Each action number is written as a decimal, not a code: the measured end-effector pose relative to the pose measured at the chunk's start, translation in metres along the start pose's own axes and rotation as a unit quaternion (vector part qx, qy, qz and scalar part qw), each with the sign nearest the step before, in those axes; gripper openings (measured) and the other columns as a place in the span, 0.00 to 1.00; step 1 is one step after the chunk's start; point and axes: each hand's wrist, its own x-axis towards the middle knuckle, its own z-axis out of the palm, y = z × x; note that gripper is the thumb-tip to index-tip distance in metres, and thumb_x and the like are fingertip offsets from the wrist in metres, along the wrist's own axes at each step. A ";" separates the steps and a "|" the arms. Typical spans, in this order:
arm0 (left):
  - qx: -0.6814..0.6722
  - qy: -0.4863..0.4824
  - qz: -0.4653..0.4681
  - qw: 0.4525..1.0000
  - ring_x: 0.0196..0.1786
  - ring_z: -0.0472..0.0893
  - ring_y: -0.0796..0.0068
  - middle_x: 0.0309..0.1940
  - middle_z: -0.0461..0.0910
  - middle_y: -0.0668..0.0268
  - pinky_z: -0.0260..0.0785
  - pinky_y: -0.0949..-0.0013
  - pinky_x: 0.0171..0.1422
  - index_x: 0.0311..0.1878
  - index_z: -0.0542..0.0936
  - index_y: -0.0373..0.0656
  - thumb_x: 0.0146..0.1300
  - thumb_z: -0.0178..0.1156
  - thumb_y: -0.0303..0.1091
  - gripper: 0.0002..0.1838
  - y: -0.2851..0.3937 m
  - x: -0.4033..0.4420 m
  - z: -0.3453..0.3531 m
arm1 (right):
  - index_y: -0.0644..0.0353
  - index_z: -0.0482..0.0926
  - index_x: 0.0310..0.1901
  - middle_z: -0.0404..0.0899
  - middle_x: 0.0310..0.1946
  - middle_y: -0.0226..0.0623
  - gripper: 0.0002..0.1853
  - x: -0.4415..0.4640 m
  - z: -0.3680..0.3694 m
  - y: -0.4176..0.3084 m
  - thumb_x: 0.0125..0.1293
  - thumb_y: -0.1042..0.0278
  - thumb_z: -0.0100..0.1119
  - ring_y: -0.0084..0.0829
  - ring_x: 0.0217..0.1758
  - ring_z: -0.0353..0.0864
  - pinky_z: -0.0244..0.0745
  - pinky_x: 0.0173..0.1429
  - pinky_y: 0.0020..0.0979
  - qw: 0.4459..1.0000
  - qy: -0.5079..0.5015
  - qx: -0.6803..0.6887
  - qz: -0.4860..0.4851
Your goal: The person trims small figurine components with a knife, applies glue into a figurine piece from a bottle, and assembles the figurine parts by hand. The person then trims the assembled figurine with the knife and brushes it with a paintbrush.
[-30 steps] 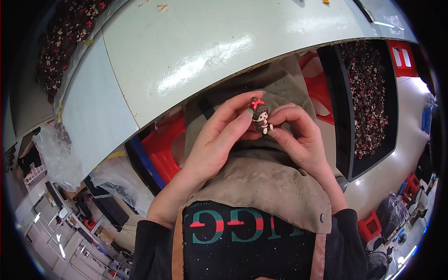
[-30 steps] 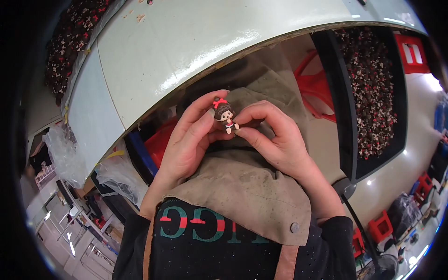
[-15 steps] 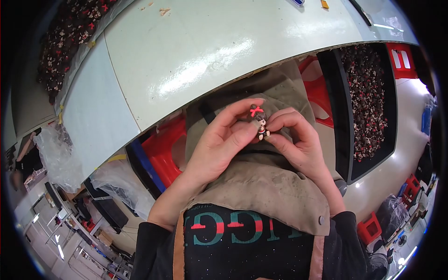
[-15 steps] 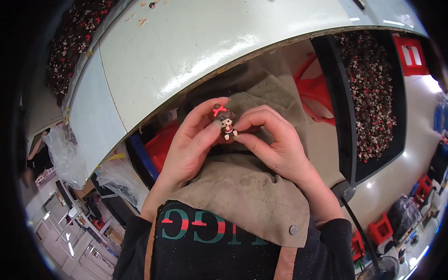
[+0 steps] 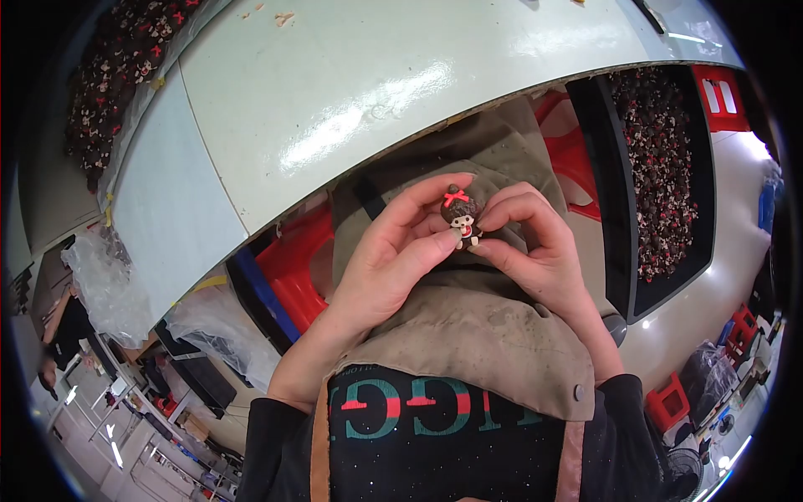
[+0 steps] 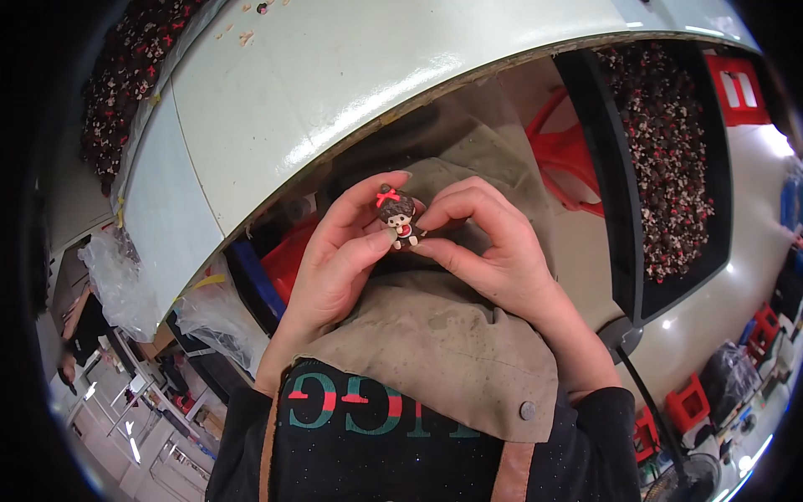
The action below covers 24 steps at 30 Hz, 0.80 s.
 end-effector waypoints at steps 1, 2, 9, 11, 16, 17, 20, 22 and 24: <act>-0.003 -0.005 0.007 1.000 0.60 0.72 0.75 0.55 0.73 0.62 0.63 0.68 0.66 0.68 0.65 0.39 0.65 0.53 0.28 0.27 -0.001 0.000 -0.001 | 0.61 0.77 0.38 0.78 0.38 0.34 0.12 0.000 0.000 0.000 0.53 0.80 0.69 0.28 0.42 0.78 0.73 0.47 0.28 1.000 -0.001 0.000 0.001; -0.006 -0.010 0.014 1.000 0.58 0.73 0.77 0.54 0.73 0.64 0.64 0.70 0.65 0.68 0.65 0.38 0.66 0.52 0.25 0.26 -0.002 0.001 -0.002 | 0.61 0.77 0.38 0.78 0.38 0.34 0.12 0.000 0.000 0.000 0.53 0.80 0.68 0.28 0.42 0.78 0.73 0.47 0.28 1.000 -0.002 0.000 0.001; 0.024 -0.009 0.029 0.999 0.57 0.74 0.78 0.54 0.74 0.64 0.66 0.72 0.64 0.68 0.65 0.36 0.66 0.50 0.21 0.25 0.002 -0.002 0.002 | 0.62 0.76 0.38 0.77 0.39 0.35 0.12 -0.001 0.002 0.001 0.54 0.81 0.67 0.28 0.42 0.78 0.74 0.47 0.28 1.000 -0.013 0.010 0.009; 0.039 -0.011 0.030 0.999 0.58 0.74 0.78 0.54 0.73 0.64 0.65 0.72 0.64 0.68 0.64 0.36 0.67 0.50 0.21 0.25 0.001 -0.003 0.001 | 0.62 0.76 0.38 0.77 0.39 0.35 0.12 -0.002 0.002 0.002 0.54 0.81 0.67 0.28 0.42 0.78 0.74 0.47 0.28 1.000 -0.016 0.006 0.010; 0.025 0.004 0.033 0.999 0.55 0.75 0.80 0.52 0.73 0.66 0.67 0.74 0.62 0.66 0.65 0.38 0.69 0.53 0.25 0.22 -0.003 -0.003 0.000 | 0.61 0.76 0.38 0.77 0.37 0.35 0.13 0.001 0.003 -0.002 0.53 0.80 0.68 0.31 0.42 0.78 0.74 0.46 0.29 0.998 -0.027 -0.045 -0.018; 0.012 0.010 0.027 1.000 0.54 0.75 0.80 0.51 0.73 0.66 0.68 0.74 0.61 0.65 0.66 0.38 0.70 0.53 0.27 0.21 -0.007 -0.002 -0.003 | 0.61 0.76 0.38 0.77 0.37 0.35 0.13 0.003 0.003 -0.003 0.53 0.80 0.69 0.32 0.41 0.78 0.74 0.45 0.29 0.996 -0.033 -0.074 -0.039; -0.082 0.020 -0.014 0.996 0.52 0.76 0.81 0.49 0.74 0.69 0.71 0.73 0.59 0.63 0.68 0.41 0.71 0.54 0.33 0.19 -0.009 0.000 -0.005 | 0.60 0.76 0.38 0.77 0.36 0.35 0.14 0.004 0.006 -0.004 0.51 0.79 0.70 0.33 0.41 0.78 0.73 0.45 0.30 0.998 -0.004 -0.058 -0.031; -0.115 0.026 -0.035 0.992 0.51 0.76 0.80 0.48 0.74 0.68 0.72 0.71 0.59 0.62 0.69 0.43 0.72 0.54 0.36 0.19 -0.009 0.001 -0.006 | 0.60 0.76 0.38 0.77 0.36 0.35 0.14 0.005 0.005 -0.002 0.51 0.79 0.70 0.32 0.41 0.77 0.73 0.44 0.30 0.996 0.005 -0.075 -0.046; -0.105 0.029 -0.047 0.993 0.52 0.77 0.77 0.48 0.75 0.67 0.72 0.66 0.59 0.63 0.69 0.44 0.72 0.53 0.40 0.20 -0.009 0.001 -0.005 | 0.60 0.76 0.37 0.76 0.36 0.34 0.14 0.005 0.005 -0.001 0.50 0.79 0.71 0.32 0.41 0.77 0.73 0.45 0.30 0.995 0.010 -0.084 -0.049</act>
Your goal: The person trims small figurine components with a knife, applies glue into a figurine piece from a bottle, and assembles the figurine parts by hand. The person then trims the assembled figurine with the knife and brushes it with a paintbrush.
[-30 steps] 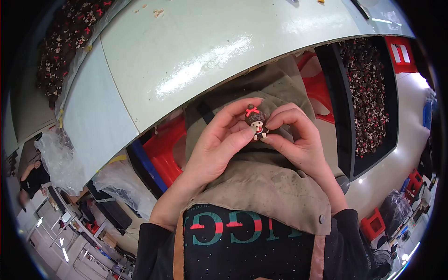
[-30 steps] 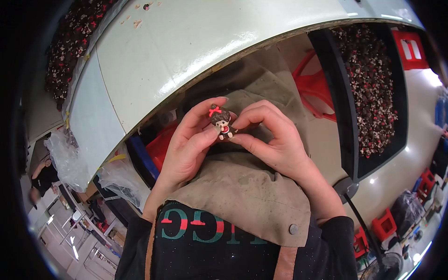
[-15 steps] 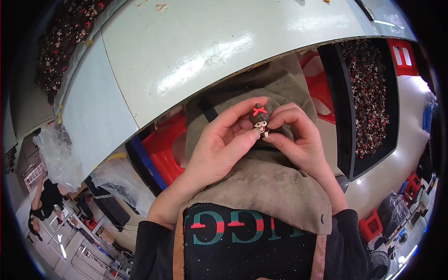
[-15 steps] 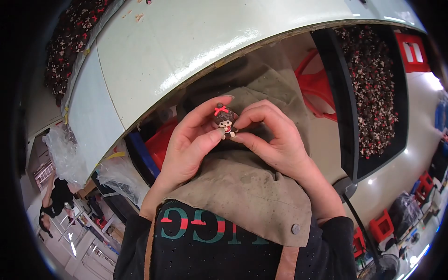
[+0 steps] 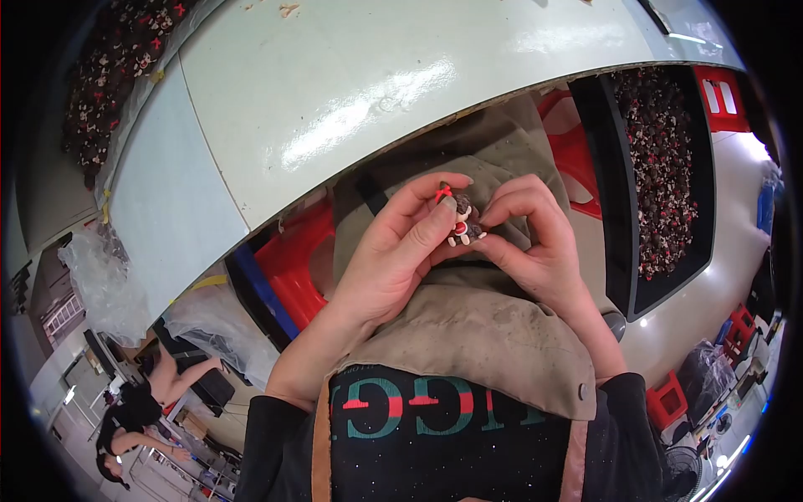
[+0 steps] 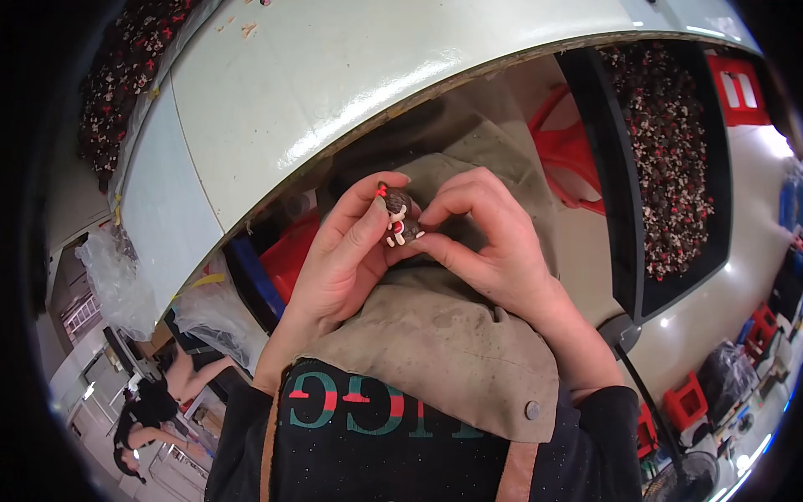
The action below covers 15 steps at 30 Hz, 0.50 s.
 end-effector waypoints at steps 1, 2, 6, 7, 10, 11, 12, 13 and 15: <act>-0.001 -0.004 0.001 1.000 0.52 0.76 0.78 0.48 0.75 0.67 0.72 0.67 0.59 0.63 0.69 0.44 0.73 0.52 0.40 0.19 0.000 0.000 0.000 | 0.59 0.76 0.37 0.76 0.36 0.34 0.14 0.000 0.000 0.000 0.50 0.79 0.71 0.32 0.41 0.77 0.73 0.45 0.30 1.000 0.000 -0.001 0.004; -0.002 -0.009 0.002 1.000 0.52 0.76 0.80 0.48 0.75 0.68 0.72 0.69 0.59 0.63 0.69 0.44 0.73 0.51 0.40 0.19 0.000 0.000 0.000 | 0.59 0.76 0.36 0.76 0.36 0.34 0.14 -0.001 0.000 0.000 0.50 0.79 0.71 0.31 0.41 0.76 0.72 0.45 0.30 1.000 0.000 -0.002 0.007; -0.003 -0.011 -0.003 1.000 0.53 0.76 0.81 0.48 0.76 0.68 0.72 0.70 0.59 0.63 0.69 0.43 0.74 0.50 0.40 0.19 0.002 0.001 0.002 | 0.59 0.77 0.36 0.75 0.36 0.34 0.14 -0.001 -0.001 0.002 0.49 0.79 0.71 0.31 0.41 0.76 0.73 0.45 0.30 1.000 0.004 0.001 0.000; -0.004 -0.007 -0.006 1.000 0.52 0.76 0.81 0.47 0.76 0.68 0.72 0.70 0.59 0.63 0.69 0.43 0.74 0.50 0.40 0.19 0.002 0.001 0.003 | 0.59 0.77 0.36 0.75 0.36 0.34 0.14 -0.001 -0.001 0.002 0.49 0.79 0.71 0.31 0.41 0.76 0.73 0.44 0.30 1.000 0.006 -0.002 -0.002; -0.019 -0.001 -0.010 1.000 0.51 0.76 0.80 0.47 0.76 0.68 0.72 0.69 0.58 0.63 0.69 0.42 0.73 0.51 0.42 0.20 0.004 0.001 0.004 | 0.59 0.78 0.36 0.75 0.37 0.34 0.14 0.000 -0.002 0.000 0.49 0.79 0.72 0.31 0.41 0.76 0.73 0.44 0.30 0.999 0.003 -0.038 -0.012; -0.031 -0.004 -0.007 0.999 0.51 0.76 0.79 0.47 0.75 0.68 0.72 0.68 0.57 0.63 0.69 0.43 0.73 0.52 0.43 0.21 0.002 0.001 0.003 | 0.59 0.78 0.36 0.75 0.38 0.34 0.14 0.000 -0.002 -0.002 0.48 0.79 0.72 0.31 0.41 0.76 0.74 0.43 0.30 0.998 0.000 -0.055 -0.016; -0.042 -0.007 -0.005 0.999 0.50 0.76 0.78 0.47 0.75 0.68 0.72 0.68 0.56 0.63 0.69 0.43 0.72 0.53 0.44 0.22 0.001 0.001 0.001 | 0.59 0.78 0.36 0.74 0.38 0.34 0.14 0.000 -0.002 -0.003 0.48 0.78 0.72 0.31 0.41 0.76 0.74 0.43 0.29 0.998 -0.002 -0.061 -0.022; -0.033 -0.014 -0.011 0.999 0.51 0.76 0.78 0.47 0.75 0.68 0.72 0.68 0.56 0.63 0.69 0.43 0.72 0.53 0.45 0.23 0.000 0.002 -0.002 | 0.58 0.79 0.36 0.74 0.39 0.34 0.14 0.000 -0.001 -0.006 0.48 0.78 0.72 0.31 0.41 0.76 0.74 0.43 0.29 0.997 -0.005 -0.067 -0.027; -0.016 -0.029 -0.022 0.999 0.52 0.75 0.78 0.48 0.74 0.68 0.71 0.68 0.56 0.64 0.68 0.43 0.72 0.53 0.46 0.23 -0.002 0.005 -0.007 | 0.58 0.79 0.36 0.74 0.39 0.34 0.14 0.002 0.000 -0.007 0.48 0.77 0.73 0.31 0.42 0.76 0.74 0.43 0.29 0.997 -0.003 -0.074 -0.034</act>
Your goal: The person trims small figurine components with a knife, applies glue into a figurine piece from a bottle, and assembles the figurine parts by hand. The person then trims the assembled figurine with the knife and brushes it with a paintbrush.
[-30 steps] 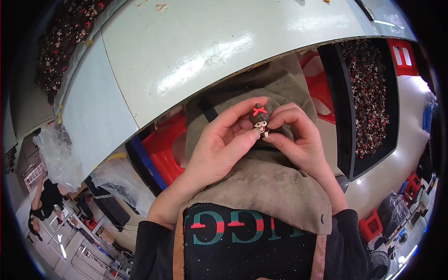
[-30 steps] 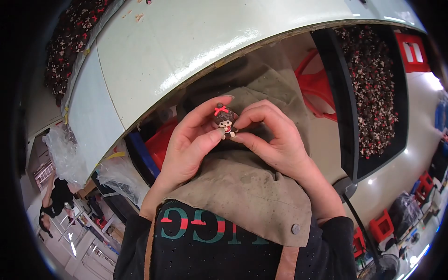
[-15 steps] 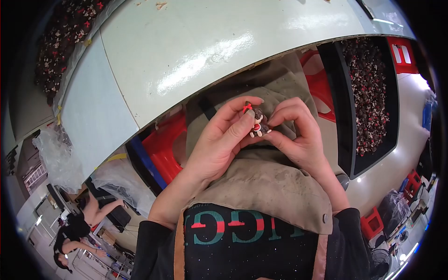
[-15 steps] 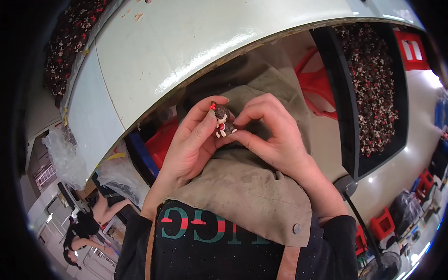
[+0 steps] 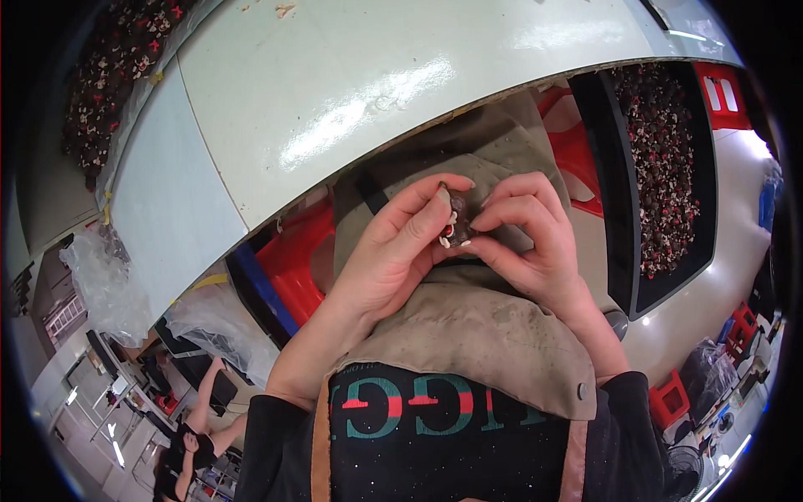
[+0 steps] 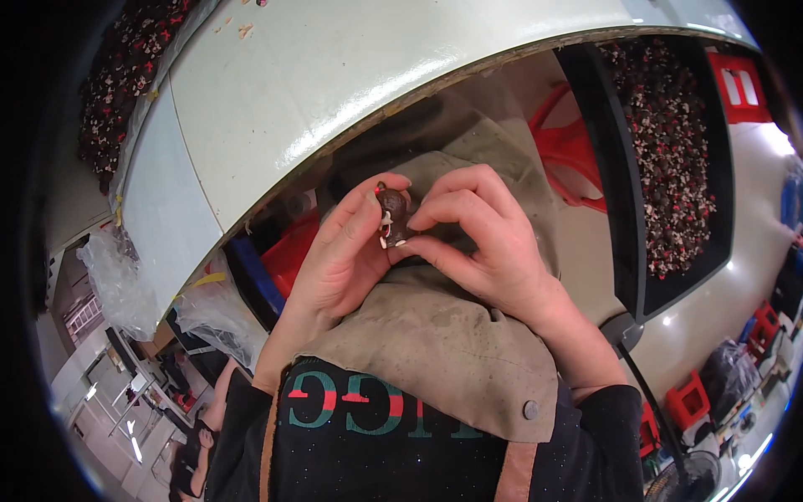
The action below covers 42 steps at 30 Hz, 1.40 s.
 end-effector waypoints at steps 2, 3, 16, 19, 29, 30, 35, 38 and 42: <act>-0.006 -0.007 0.008 1.000 0.53 0.75 0.78 0.49 0.74 0.68 0.70 0.68 0.57 0.65 0.67 0.43 0.72 0.52 0.45 0.24 0.000 0.000 -0.001 | 0.58 0.79 0.36 0.74 0.39 0.34 0.14 0.002 0.000 0.000 0.48 0.76 0.73 0.31 0.42 0.76 0.74 0.43 0.29 1.000 0.008 -0.001 -0.002; -0.010 -0.010 0.012 1.000 0.53 0.74 0.77 0.50 0.74 0.67 0.69 0.68 0.58 0.66 0.66 0.43 0.72 0.52 0.45 0.24 0.000 0.000 -0.001 | 0.58 0.79 0.36 0.74 0.39 0.34 0.14 0.002 0.000 0.000 0.48 0.76 0.74 0.31 0.42 0.76 0.74 0.44 0.29 1.000 0.010 -0.002 0.001; -0.042 -0.007 0.032 0.999 0.60 0.73 0.70 0.57 0.73 0.59 0.69 0.66 0.61 0.69 0.63 0.47 0.74 0.48 0.39 0.22 -0.001 0.002 0.003 | 0.57 0.79 0.36 0.72 0.42 0.34 0.14 0.001 -0.004 0.002 0.49 0.75 0.74 0.30 0.45 0.75 0.74 0.47 0.29 1.000 0.011 -0.011 0.009; -0.029 -0.004 0.040 0.999 0.60 0.73 0.70 0.57 0.73 0.59 0.69 0.66 0.61 0.68 0.65 0.46 0.74 0.48 0.39 0.22 -0.002 0.001 0.004 | 0.57 0.79 0.37 0.71 0.43 0.34 0.14 0.002 -0.003 0.001 0.48 0.76 0.74 0.31 0.45 0.75 0.75 0.47 0.29 1.000 0.008 -0.019 -0.008; -0.051 -0.023 0.034 0.998 0.59 0.76 0.72 0.57 0.74 0.59 0.71 0.68 0.62 0.67 0.66 0.42 0.76 0.45 0.38 0.20 -0.001 0.002 0.003 | 0.57 0.79 0.37 0.70 0.45 0.36 0.16 0.002 -0.002 -0.001 0.47 0.77 0.74 0.31 0.47 0.77 0.77 0.48 0.29 0.999 0.032 -0.005 -0.021; -0.053 -0.023 0.032 0.998 0.58 0.76 0.72 0.57 0.74 0.58 0.71 0.68 0.62 0.67 0.66 0.42 0.76 0.45 0.38 0.21 -0.001 0.002 0.003 | 0.57 0.79 0.37 0.70 0.45 0.36 0.16 0.002 -0.002 -0.001 0.47 0.77 0.74 0.31 0.47 0.77 0.77 0.48 0.29 0.999 0.031 -0.008 -0.023; -0.050 -0.025 0.027 0.998 0.58 0.76 0.71 0.57 0.75 0.58 0.72 0.68 0.62 0.67 0.66 0.40 0.76 0.44 0.39 0.21 -0.001 0.002 0.004 | 0.57 0.78 0.37 0.70 0.46 0.37 0.17 0.002 -0.003 0.001 0.46 0.76 0.75 0.31 0.47 0.77 0.77 0.48 0.29 0.999 0.032 -0.015 -0.028; -0.058 -0.034 0.024 0.997 0.57 0.77 0.71 0.57 0.75 0.58 0.71 0.68 0.62 0.67 0.66 0.39 0.76 0.44 0.39 0.21 -0.002 0.003 0.002 | 0.57 0.78 0.37 0.71 0.46 0.37 0.17 0.002 -0.004 0.002 0.45 0.75 0.76 0.31 0.47 0.76 0.76 0.48 0.29 0.998 0.030 -0.032 -0.035; -0.058 -0.031 0.024 0.998 0.57 0.77 0.71 0.56 0.75 0.58 0.71 0.67 0.63 0.66 0.66 0.38 0.76 0.44 0.39 0.21 -0.002 0.002 0.004 | 0.57 0.78 0.37 0.71 0.46 0.37 0.18 0.001 -0.002 0.002 0.44 0.75 0.76 0.32 0.48 0.75 0.75 0.48 0.30 0.999 0.028 -0.024 -0.031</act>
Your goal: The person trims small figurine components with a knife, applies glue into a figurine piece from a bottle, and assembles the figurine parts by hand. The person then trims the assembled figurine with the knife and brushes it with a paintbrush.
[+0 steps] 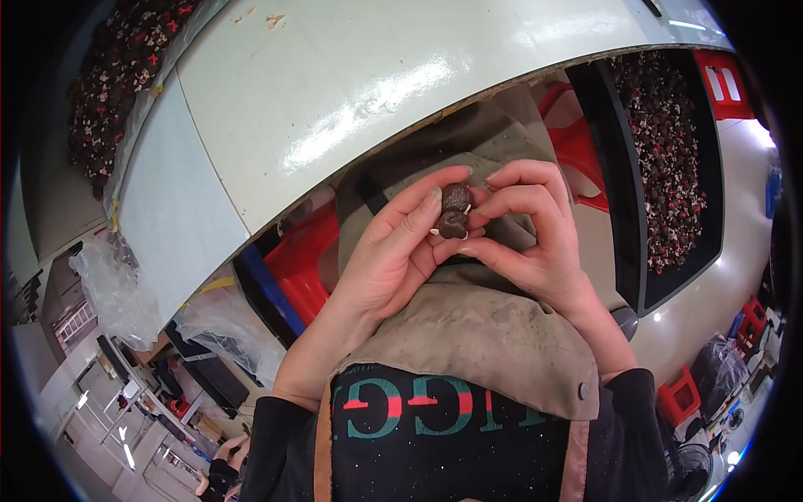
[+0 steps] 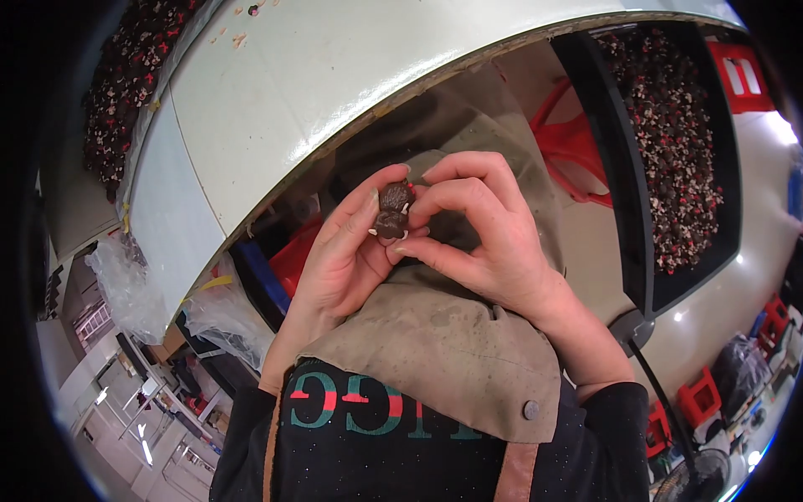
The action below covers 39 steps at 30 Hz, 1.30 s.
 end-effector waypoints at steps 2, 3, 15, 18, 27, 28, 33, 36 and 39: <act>0.002 -0.004 0.000 1.000 0.57 0.77 0.71 0.56 0.75 0.58 0.71 0.67 0.63 0.66 0.66 0.38 0.76 0.45 0.39 0.21 0.000 0.000 0.000 | 0.57 0.77 0.38 0.72 0.46 0.37 0.19 0.001 0.000 0.000 0.44 0.75 0.76 0.32 0.48 0.75 0.75 0.48 0.29 1.000 0.000 -0.008 -0.005; 0.003 -0.006 0.000 1.000 0.57 0.77 0.71 0.57 0.74 0.58 0.71 0.67 0.63 0.66 0.66 0.38 0.76 0.45 0.39 0.21 0.000 0.000 0.000 | 0.57 0.77 0.38 0.72 0.46 0.37 0.19 0.001 0.000 0.000 0.44 0.75 0.76 0.32 0.48 0.75 0.75 0.48 0.29 1.000 -0.001 -0.009 -0.008; 0.011 0.022 0.007 1.000 0.54 0.79 0.66 0.58 0.74 0.58 0.74 0.64 0.58 0.67 0.63 0.39 0.73 0.49 0.40 0.24 -0.001 -0.001 0.002 | 0.57 0.77 0.39 0.71 0.48 0.38 0.19 -0.001 0.003 0.000 0.45 0.77 0.76 0.32 0.51 0.77 0.78 0.49 0.30 1.000 -0.002 0.010 0.001; 0.009 0.021 0.012 1.000 0.54 0.78 0.65 0.58 0.73 0.57 0.74 0.63 0.58 0.68 0.63 0.39 0.73 0.49 0.39 0.24 -0.001 -0.002 0.002 | 0.57 0.77 0.39 0.70 0.49 0.37 0.19 -0.001 0.002 -0.001 0.45 0.77 0.76 0.32 0.51 0.77 0.78 0.51 0.30 1.000 -0.007 0.004 0.001; -0.002 -0.032 0.006 0.999 0.60 0.74 0.73 0.59 0.73 0.59 0.70 0.69 0.62 0.67 0.66 0.40 0.76 0.45 0.38 0.21 0.000 0.000 -0.005 | 0.56 0.78 0.38 0.71 0.49 0.37 0.18 -0.001 0.003 -0.002 0.45 0.75 0.76 0.33 0.52 0.75 0.77 0.51 0.30 1.000 0.003 0.002 -0.006; -0.001 -0.029 0.006 1.000 0.59 0.74 0.73 0.59 0.73 0.59 0.70 0.69 0.61 0.66 0.66 0.39 0.76 0.45 0.38 0.20 0.000 -0.001 -0.004 | 0.56 0.78 0.38 0.71 0.49 0.37 0.18 -0.001 0.003 -0.001 0.45 0.74 0.76 0.33 0.52 0.74 0.76 0.51 0.30 1.000 0.003 0.002 -0.005; -0.001 -0.022 0.003 1.000 0.58 0.76 0.71 0.56 0.75 0.59 0.71 0.68 0.61 0.65 0.67 0.38 0.76 0.45 0.38 0.20 0.000 -0.001 -0.002 | 0.56 0.78 0.38 0.71 0.49 0.37 0.18 -0.001 0.001 0.000 0.46 0.72 0.77 0.33 0.52 0.73 0.75 0.50 0.30 1.000 -0.001 -0.007 -0.006; -0.001 -0.012 -0.008 1.000 0.57 0.77 0.71 0.54 0.76 0.60 0.72 0.69 0.61 0.65 0.67 0.38 0.76 0.45 0.38 0.20 0.000 -0.001 -0.003 | 0.56 0.78 0.38 0.71 0.49 0.37 0.18 -0.002 0.002 0.001 0.46 0.71 0.77 0.34 0.51 0.73 0.74 0.50 0.30 1.000 0.002 0.001 -0.003; -0.001 -0.008 -0.007 1.000 0.56 0.78 0.71 0.52 0.76 0.60 0.73 0.69 0.61 0.64 0.67 0.38 0.76 0.45 0.38 0.20 0.000 -0.001 -0.002 | 0.56 0.78 0.38 0.71 0.49 0.37 0.18 -0.002 0.003 0.002 0.46 0.71 0.76 0.34 0.51 0.73 0.74 0.50 0.31 1.000 0.003 0.005 -0.005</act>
